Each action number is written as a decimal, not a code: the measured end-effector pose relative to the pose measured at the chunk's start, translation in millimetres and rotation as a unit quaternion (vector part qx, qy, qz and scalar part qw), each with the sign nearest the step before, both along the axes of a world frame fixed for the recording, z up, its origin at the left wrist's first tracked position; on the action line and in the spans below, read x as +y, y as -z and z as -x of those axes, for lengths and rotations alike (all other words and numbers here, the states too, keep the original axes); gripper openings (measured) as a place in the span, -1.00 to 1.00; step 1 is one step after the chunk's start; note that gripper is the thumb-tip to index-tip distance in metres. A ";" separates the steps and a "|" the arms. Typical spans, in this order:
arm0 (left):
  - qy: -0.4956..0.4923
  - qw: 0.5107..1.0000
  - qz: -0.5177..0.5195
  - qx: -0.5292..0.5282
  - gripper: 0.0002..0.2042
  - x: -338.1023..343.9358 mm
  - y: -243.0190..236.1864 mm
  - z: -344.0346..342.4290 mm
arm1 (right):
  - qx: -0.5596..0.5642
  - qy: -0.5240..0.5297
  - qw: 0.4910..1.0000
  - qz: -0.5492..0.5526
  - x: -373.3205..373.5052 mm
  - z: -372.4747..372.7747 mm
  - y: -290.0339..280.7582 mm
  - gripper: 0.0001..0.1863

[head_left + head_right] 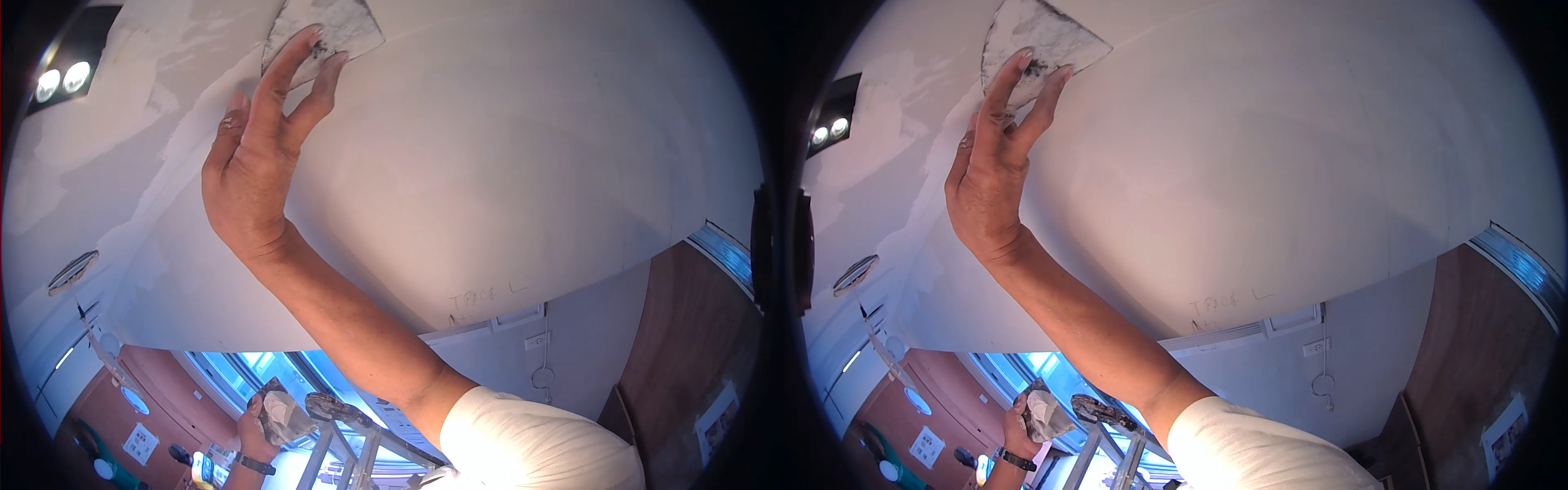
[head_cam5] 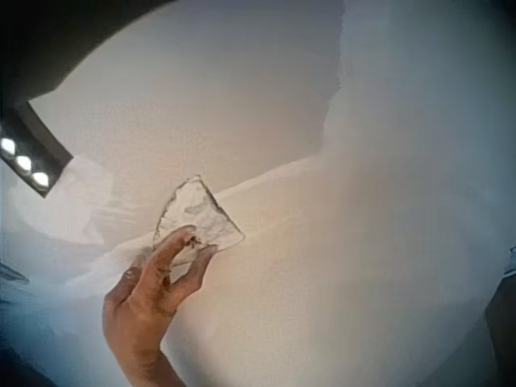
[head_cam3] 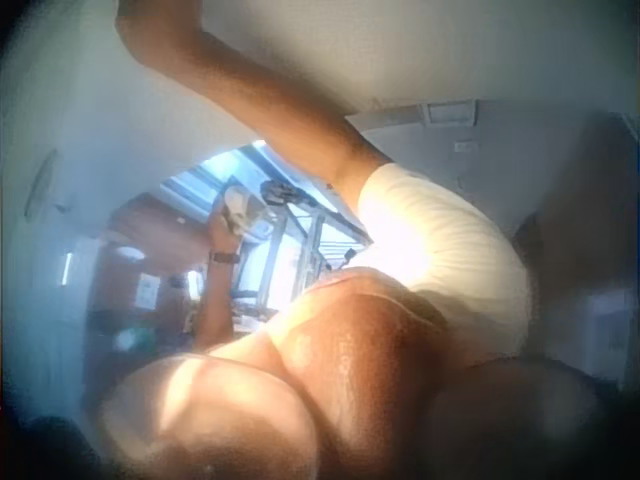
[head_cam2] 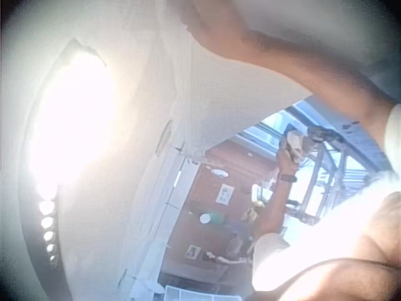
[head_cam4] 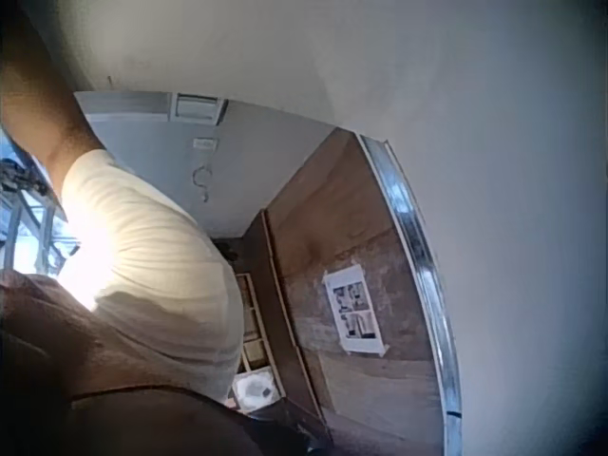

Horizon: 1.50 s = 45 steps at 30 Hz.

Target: The person applies joint compound to a ceiling corner using a putty knife and a hawk while standing on a ladder.

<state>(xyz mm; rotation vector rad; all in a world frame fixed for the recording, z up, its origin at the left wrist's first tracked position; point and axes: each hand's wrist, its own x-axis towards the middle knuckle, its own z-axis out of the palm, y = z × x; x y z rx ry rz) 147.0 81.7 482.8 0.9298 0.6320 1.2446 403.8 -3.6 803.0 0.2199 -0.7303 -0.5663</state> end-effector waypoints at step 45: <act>0.031 0.998 -0.044 0.028 -0.64 18.9 24.1 14.0 | 0.036 0.119 0.977 0.173 -96.4 -129.4 73.2 -0.34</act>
